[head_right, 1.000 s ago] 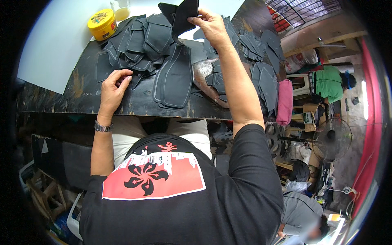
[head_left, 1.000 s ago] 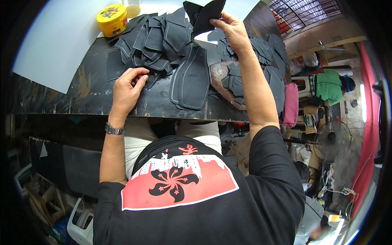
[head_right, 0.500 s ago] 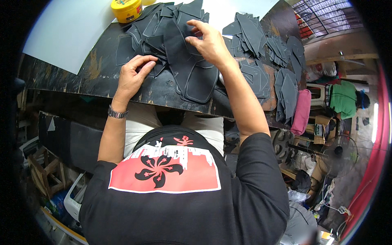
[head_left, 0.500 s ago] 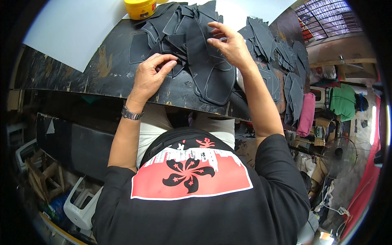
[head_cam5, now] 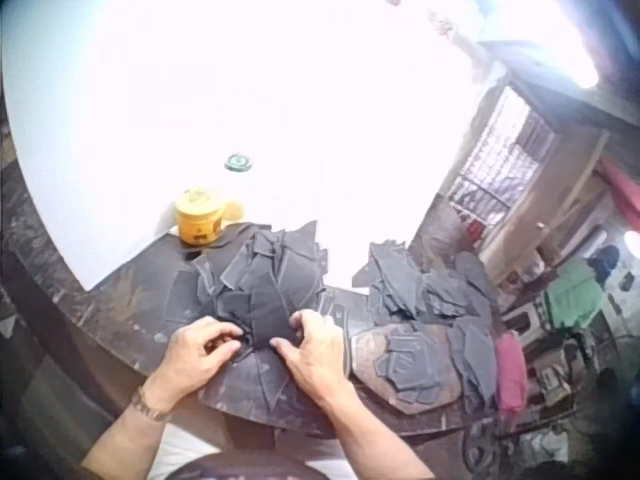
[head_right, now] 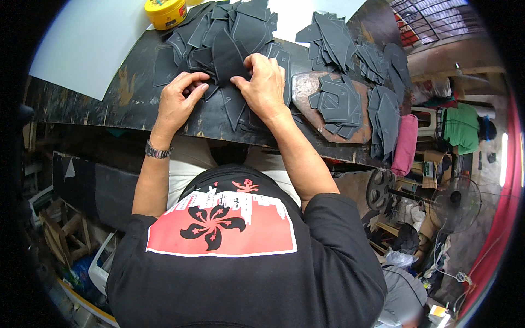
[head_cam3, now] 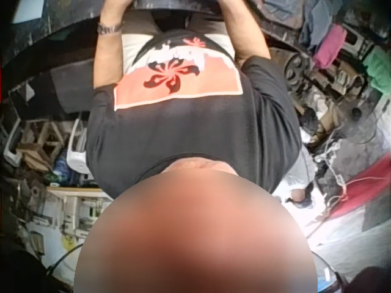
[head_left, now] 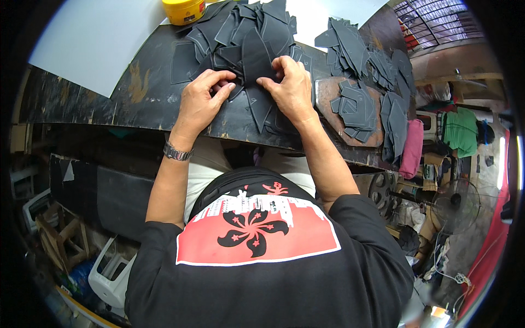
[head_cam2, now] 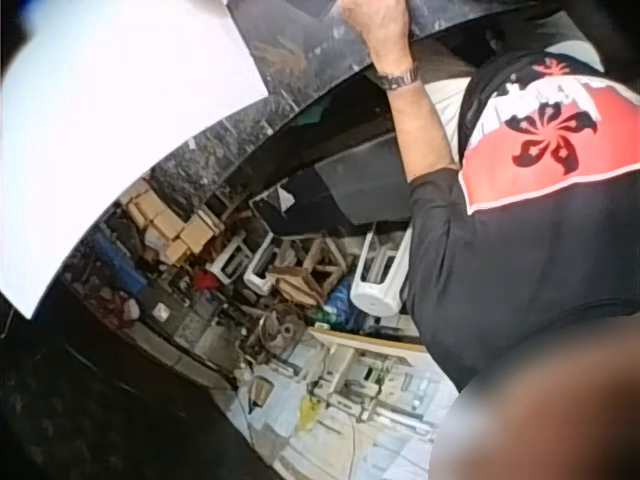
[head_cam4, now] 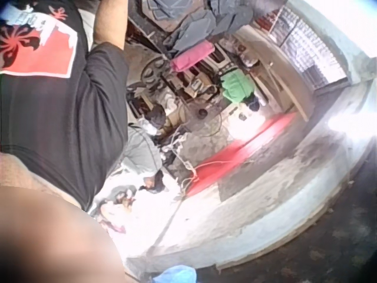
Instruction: The person repeatedly picks up black leather pieces from a pile on a table, separates them, and places them into a growing stack. The person handles the pieces one at a time, occasionally adjusting the pile to access more items.
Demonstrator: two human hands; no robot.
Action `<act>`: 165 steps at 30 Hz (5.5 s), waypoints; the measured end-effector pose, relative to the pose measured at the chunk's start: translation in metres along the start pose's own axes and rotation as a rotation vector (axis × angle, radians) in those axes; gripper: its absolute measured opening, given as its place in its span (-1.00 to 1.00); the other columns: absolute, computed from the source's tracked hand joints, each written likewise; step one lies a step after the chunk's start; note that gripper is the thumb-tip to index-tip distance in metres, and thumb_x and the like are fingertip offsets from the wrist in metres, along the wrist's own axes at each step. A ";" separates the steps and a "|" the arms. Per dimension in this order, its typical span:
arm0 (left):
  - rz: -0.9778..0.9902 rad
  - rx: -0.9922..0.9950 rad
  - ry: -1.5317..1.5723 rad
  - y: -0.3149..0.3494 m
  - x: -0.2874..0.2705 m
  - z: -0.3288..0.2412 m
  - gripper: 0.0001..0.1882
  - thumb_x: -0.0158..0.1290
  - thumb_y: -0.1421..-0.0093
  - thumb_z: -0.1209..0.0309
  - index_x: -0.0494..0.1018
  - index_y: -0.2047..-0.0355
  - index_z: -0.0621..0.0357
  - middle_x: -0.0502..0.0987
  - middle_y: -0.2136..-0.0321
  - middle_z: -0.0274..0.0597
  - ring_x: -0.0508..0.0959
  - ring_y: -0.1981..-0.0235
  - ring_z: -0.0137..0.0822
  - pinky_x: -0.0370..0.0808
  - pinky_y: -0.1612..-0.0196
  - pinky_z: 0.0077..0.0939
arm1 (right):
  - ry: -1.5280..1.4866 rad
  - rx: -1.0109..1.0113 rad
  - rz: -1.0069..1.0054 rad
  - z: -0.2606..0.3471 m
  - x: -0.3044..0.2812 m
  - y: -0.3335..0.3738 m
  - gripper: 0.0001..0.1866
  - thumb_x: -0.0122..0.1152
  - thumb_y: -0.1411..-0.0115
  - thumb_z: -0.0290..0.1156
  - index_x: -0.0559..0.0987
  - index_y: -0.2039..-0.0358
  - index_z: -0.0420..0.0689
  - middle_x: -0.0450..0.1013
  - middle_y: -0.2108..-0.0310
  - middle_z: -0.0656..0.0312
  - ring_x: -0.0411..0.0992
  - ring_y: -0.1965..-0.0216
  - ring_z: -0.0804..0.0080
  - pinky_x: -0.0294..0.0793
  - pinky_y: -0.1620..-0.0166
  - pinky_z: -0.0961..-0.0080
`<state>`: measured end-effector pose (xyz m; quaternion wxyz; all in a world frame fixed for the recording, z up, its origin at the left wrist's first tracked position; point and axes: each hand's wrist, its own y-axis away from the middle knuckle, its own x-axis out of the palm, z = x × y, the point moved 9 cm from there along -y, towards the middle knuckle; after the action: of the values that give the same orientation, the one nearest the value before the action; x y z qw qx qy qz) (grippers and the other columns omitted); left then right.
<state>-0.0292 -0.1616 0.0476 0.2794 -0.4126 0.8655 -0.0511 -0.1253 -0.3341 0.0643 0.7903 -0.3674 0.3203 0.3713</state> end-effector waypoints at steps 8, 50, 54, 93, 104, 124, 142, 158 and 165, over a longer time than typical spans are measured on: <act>-0.007 0.023 -0.013 0.002 0.000 0.001 -0.83 0.23 -0.18 0.45 0.64 0.20 0.14 0.59 0.41 -0.25 0.58 0.44 -0.39 0.50 0.31 -0.51 | -0.889 0.096 0.049 -0.067 -0.045 -0.033 -0.86 0.40 -0.16 -0.48 0.66 0.26 -0.17 0.55 0.37 0.39 0.47 0.30 0.64 0.46 0.16 0.65; 0.006 -0.025 -0.032 -0.001 0.003 0.004 -0.84 0.22 -0.21 0.47 0.63 0.19 0.18 0.56 0.42 -0.29 0.51 0.47 -0.48 0.43 0.35 -0.58 | -0.322 0.241 -0.128 -0.191 -0.152 -0.027 -0.58 0.46 -0.09 -0.30 0.67 0.02 -0.13 0.63 0.18 0.04 0.59 0.17 0.31 0.54 0.03 0.41; 0.020 -0.035 -0.042 -0.002 0.003 0.004 -0.83 0.22 -0.21 0.47 0.63 0.19 0.18 0.56 0.42 -0.30 0.50 0.47 -0.50 0.43 0.35 -0.60 | -0.053 -0.071 0.089 -0.075 -0.072 -0.001 -0.54 0.44 -0.15 -0.22 0.63 -0.02 -0.13 0.54 0.03 0.10 0.48 -0.05 0.26 0.46 -0.11 0.38; 0.009 -0.002 -0.009 0.001 0.002 -0.003 -0.81 0.22 -0.18 0.51 0.62 0.17 0.19 0.54 0.43 -0.26 0.50 0.47 -0.45 0.45 0.34 -0.56 | 0.435 0.131 -0.160 -0.197 -0.131 -0.080 -0.30 0.39 -0.16 -0.22 0.38 -0.32 0.13 0.32 -0.30 -0.08 0.39 -0.23 -0.01 0.38 -0.24 0.13; 0.003 0.003 0.001 0.001 0.002 -0.001 -0.81 0.24 -0.17 0.48 0.63 0.18 0.16 0.56 0.43 -0.26 0.54 0.46 -0.41 0.48 0.32 -0.54 | 0.370 -0.104 0.118 -0.115 -0.057 -0.095 -0.34 0.35 -0.20 -0.06 0.42 -0.29 0.06 0.27 -0.33 -0.03 0.26 -0.33 -0.03 0.29 -0.32 0.12; 0.021 -0.026 0.045 -0.001 0.001 0.004 -0.82 0.22 -0.20 0.48 0.64 0.18 0.17 0.54 0.44 -0.30 0.46 0.51 -0.48 0.42 0.37 -0.58 | -0.474 0.146 -0.164 -0.130 -0.039 -0.141 -0.76 0.34 -0.21 -0.40 0.68 0.15 -0.24 0.63 0.42 0.22 0.59 0.45 0.51 0.50 0.41 0.60; 0.042 -0.033 0.021 -0.001 0.002 0.001 -0.82 0.21 -0.21 0.49 0.63 0.16 0.19 0.54 0.43 -0.32 0.47 0.47 -0.51 0.41 0.36 -0.60 | -0.473 0.471 -0.273 -0.301 -0.145 -0.009 -0.63 0.37 -0.23 -0.21 0.71 0.18 -0.31 0.62 0.30 0.32 0.49 0.26 0.61 0.43 0.09 0.64; 0.036 -0.029 0.005 -0.001 0.003 0.002 -0.82 0.21 -0.21 0.50 0.63 0.16 0.19 0.54 0.40 -0.32 0.44 0.49 -0.50 0.41 0.36 -0.60 | -0.665 0.340 -0.551 -0.301 -0.158 -0.003 -0.56 0.28 -0.05 -0.75 0.61 0.00 -0.27 0.57 0.18 0.25 0.45 0.39 0.66 0.49 0.29 0.66; 0.033 -0.013 0.012 -0.002 0.002 0.001 -0.81 0.21 -0.22 0.50 0.63 0.15 0.19 0.54 0.41 -0.32 0.42 0.50 -0.51 0.40 0.38 -0.60 | -0.633 0.423 -0.483 -0.295 -0.168 -0.010 -0.65 0.21 -0.17 -0.72 0.62 0.02 -0.18 0.57 0.21 0.32 0.52 0.30 0.60 0.53 0.26 0.64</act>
<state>-0.0284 -0.1642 0.0460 0.2724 -0.3996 0.8742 -0.0435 -0.2727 -0.6392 0.0439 0.9711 -0.1303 0.0365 0.1967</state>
